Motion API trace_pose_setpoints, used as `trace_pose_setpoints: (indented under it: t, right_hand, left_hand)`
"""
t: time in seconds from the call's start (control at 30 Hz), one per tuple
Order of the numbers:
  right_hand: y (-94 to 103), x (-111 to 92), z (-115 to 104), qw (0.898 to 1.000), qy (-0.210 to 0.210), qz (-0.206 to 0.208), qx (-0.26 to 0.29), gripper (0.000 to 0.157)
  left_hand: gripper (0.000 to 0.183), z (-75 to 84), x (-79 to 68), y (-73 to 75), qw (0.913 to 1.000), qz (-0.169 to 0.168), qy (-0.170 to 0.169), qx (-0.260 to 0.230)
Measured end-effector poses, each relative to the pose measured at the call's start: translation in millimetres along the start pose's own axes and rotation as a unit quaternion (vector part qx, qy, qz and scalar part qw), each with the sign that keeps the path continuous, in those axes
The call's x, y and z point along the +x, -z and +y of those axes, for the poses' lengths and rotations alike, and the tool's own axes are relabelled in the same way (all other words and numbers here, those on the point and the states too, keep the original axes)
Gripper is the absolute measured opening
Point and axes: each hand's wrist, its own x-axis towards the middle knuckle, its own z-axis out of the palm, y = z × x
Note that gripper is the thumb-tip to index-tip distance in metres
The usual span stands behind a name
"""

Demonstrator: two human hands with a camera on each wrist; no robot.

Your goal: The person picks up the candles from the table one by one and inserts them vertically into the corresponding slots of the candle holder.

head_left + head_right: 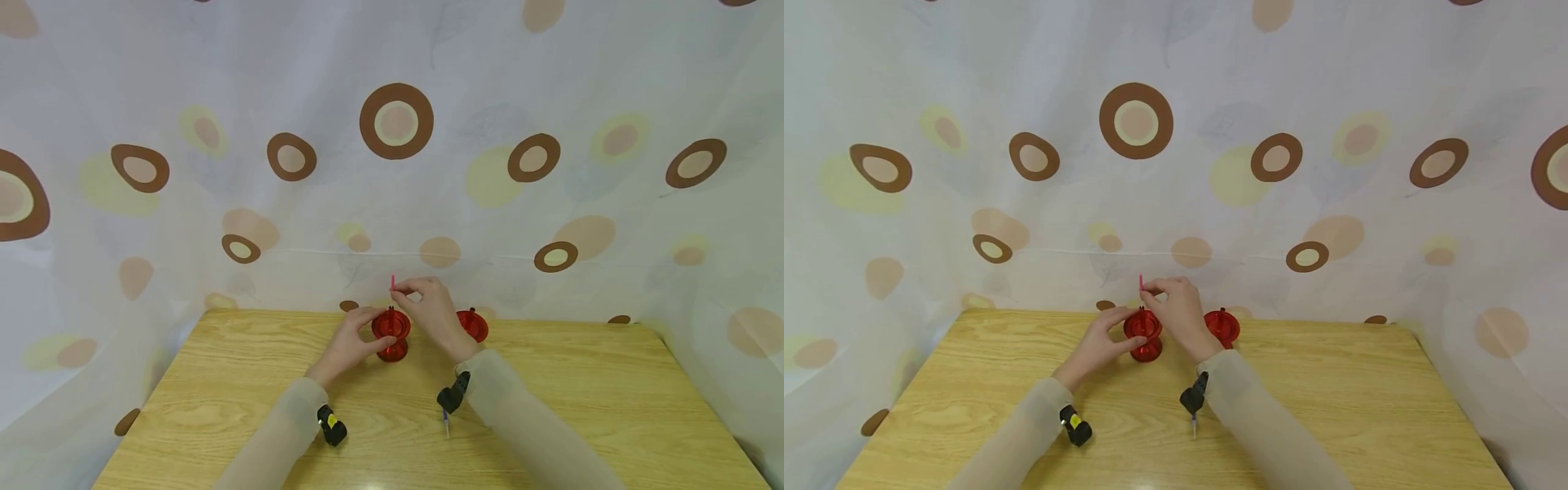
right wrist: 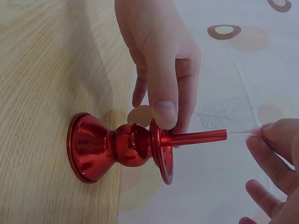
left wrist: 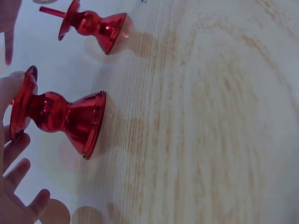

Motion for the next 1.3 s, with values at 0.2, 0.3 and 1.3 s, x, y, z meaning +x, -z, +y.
trace_pose_setpoints:
  t: [0.2, 0.3, 1.3]
  right_hand:
    - [0.3, 0.9, 0.3, 1.000, 0.000, 0.002, 0.001, 0.017]
    - [0.1, 0.7, 0.5, 1.000, 0.002, 0.001, 0.000, 0.017]
    - [-6.5, 2.2, 6.4, 1.000, 0.009, -0.004, -0.003, 0.018]
  left_hand:
    - [0.057, -1.8, 0.9, -1.0, 1.0000, 0.001, -0.002, 0.006]
    - [0.058, -1.8, 0.3, -1.1, 1.0000, 0.000, 0.005, 0.005]
    - [0.059, 0.7, -1.1, 0.7, 0.9996, -0.004, 0.028, -0.008]
